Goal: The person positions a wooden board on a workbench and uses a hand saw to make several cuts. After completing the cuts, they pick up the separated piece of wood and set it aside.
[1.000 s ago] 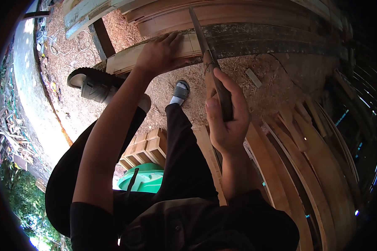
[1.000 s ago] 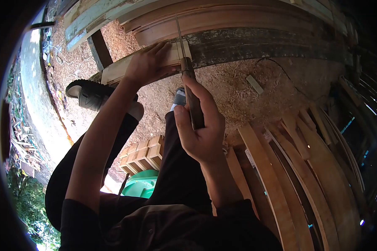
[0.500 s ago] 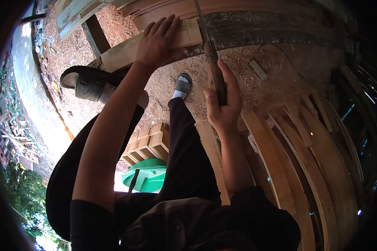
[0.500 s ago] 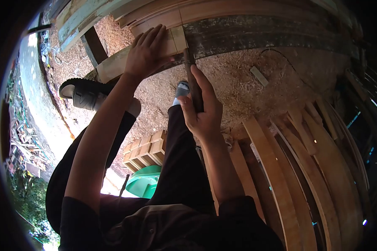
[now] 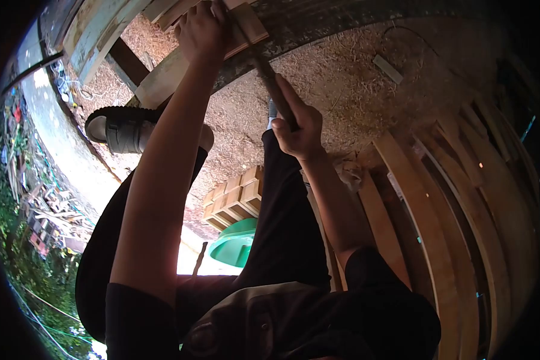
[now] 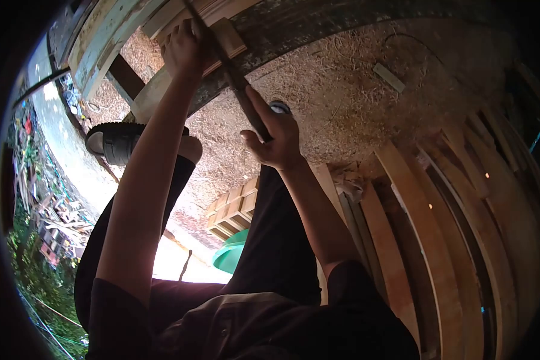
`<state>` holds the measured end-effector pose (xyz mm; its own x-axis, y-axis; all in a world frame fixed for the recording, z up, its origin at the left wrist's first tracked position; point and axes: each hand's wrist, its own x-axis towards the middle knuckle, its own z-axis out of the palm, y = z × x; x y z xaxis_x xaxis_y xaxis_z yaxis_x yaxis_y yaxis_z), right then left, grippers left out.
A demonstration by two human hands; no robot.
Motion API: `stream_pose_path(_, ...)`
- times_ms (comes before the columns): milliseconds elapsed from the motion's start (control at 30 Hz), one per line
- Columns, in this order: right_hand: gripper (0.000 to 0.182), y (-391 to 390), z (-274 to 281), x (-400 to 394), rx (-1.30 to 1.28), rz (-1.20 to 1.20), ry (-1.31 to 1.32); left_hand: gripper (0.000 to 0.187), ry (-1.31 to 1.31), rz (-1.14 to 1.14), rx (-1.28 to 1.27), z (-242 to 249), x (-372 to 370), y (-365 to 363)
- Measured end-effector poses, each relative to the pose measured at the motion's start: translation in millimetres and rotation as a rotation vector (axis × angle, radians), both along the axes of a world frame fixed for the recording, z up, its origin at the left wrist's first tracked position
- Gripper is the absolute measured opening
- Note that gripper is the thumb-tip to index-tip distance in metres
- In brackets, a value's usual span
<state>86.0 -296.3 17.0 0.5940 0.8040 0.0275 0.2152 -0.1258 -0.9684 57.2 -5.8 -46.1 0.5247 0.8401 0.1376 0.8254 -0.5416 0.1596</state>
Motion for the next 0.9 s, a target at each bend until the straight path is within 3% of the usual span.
stream_pose_path(167,0.073,3,-19,-9,0.124,-0.064,-0.139,0.048,0.100,0.042,-0.160,2,-4,3)
stream_pose_path(233,0.072,2,-22,-9,0.120,-0.036,-0.186,0.050,-0.004,-0.020,-0.117,3,-3,2)
stream_pose_path(333,0.069,2,-20,-12,0.098,-0.029,-0.076,0.061,0.028,0.015,-0.115,15,3,-8)
stream_pose_path(533,0.062,11,-14,-21,-0.059,-0.132,0.139,0.063,0.090,0.055,-0.210,25,7,-9)
stream_pose_path(767,0.062,13,-11,-15,-0.125,-0.185,0.117,0.066,0.062,0.160,-0.231,34,16,-16)
stream_pose_path(900,0.061,11,-9,-16,-0.134,-0.199,0.086,0.070,0.171,0.156,-0.233,31,16,-13)
